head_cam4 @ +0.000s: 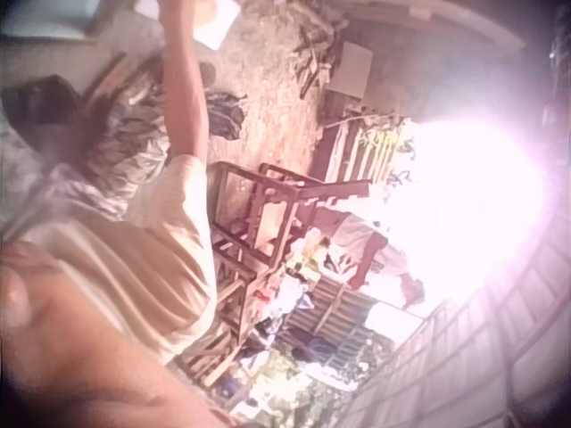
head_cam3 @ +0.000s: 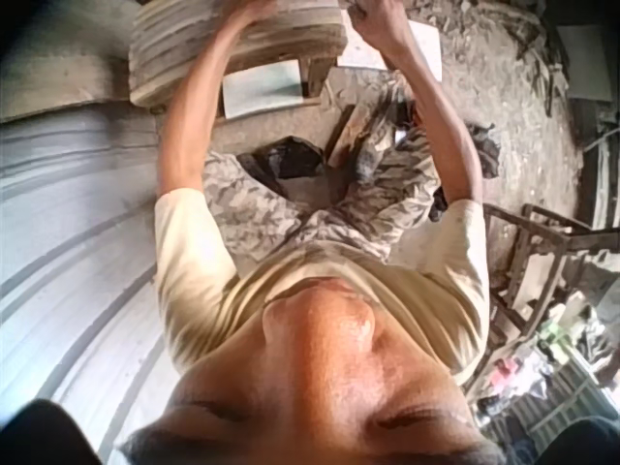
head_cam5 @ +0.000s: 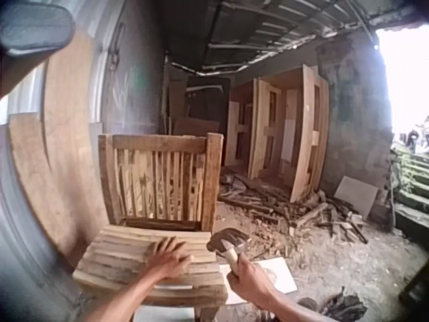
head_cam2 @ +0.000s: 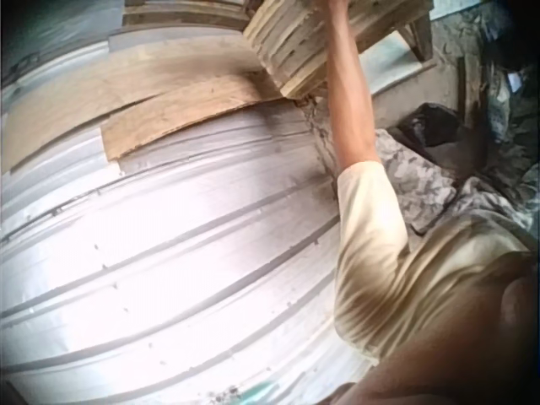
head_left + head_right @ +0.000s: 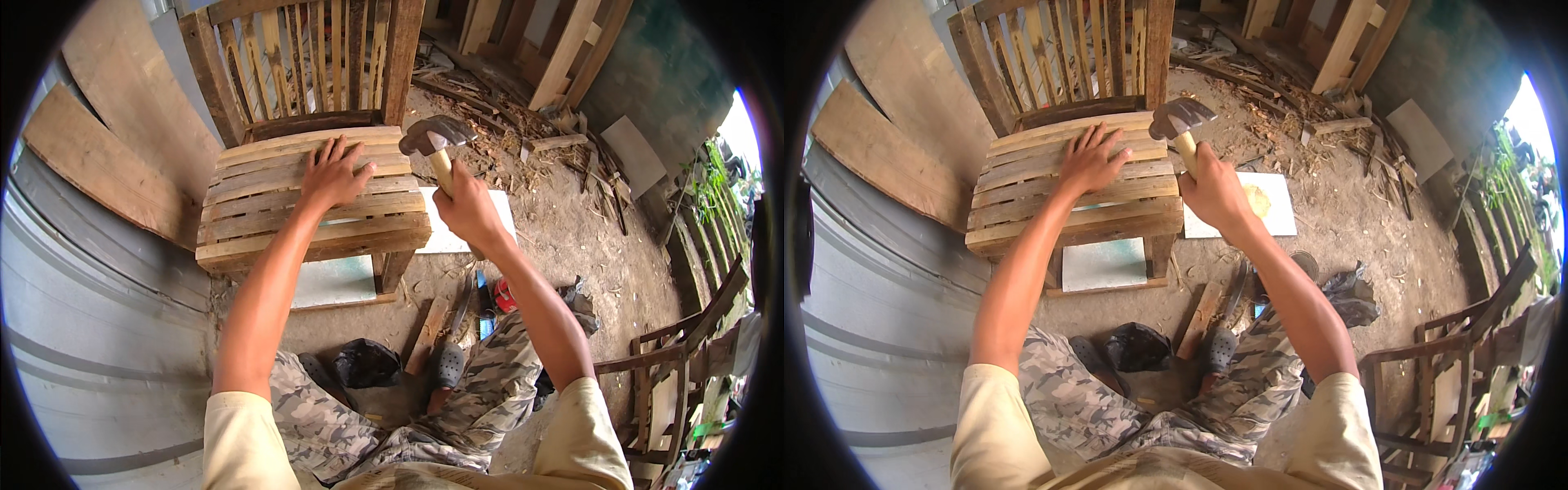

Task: The person retrieves nails from a black plastic bag and uses a hammer to drive them into the slats of a wooden chair. The person repeatedly reaches for nails and hammers them into place to secure the chair seat.

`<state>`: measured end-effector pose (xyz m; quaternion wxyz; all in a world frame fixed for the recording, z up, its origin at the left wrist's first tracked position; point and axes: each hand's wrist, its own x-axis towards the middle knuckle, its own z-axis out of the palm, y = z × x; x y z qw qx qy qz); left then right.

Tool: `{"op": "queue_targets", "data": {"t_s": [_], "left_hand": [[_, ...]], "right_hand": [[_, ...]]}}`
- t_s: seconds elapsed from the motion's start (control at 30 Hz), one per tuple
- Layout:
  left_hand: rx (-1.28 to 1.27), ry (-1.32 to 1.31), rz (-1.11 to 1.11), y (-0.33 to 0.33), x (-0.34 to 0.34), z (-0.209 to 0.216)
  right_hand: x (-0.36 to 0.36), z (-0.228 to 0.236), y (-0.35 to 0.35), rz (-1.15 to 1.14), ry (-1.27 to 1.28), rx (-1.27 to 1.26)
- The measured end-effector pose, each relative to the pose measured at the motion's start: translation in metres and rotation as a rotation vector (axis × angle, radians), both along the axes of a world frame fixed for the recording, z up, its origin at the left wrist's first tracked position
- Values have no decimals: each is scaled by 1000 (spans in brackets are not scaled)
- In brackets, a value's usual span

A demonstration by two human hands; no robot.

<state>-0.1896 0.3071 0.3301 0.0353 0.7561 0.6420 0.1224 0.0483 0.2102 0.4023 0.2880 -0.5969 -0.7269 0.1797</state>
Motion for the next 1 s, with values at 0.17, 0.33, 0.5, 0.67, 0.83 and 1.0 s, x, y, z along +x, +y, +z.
{"op": "queue_targets", "data": {"t_s": [0.17, 0.33, 0.5, 0.67, 0.83, 1.0], "left_hand": [[84, -99, -40, -1, -4, 2], [367, -490, -135, -18, -15, 4], [879, -364, -223, -115, 10, -14], [613, -548, -360, -219, 61, -145], [-116, -603, 106, -311, 65, -327], [-354, -555, 364, -358, 66, -416]], "right_hand": [[13, -20, -1, 45, -104, -80], [44, -108, -36, -143, 264, -55], [57, -206, -69, -282, 720, -505], [64, -277, -75, -283, 801, -1156], [41, -279, -114, 96, 93, -1083], [24, -256, -141, 499, -518, -1036]]}}
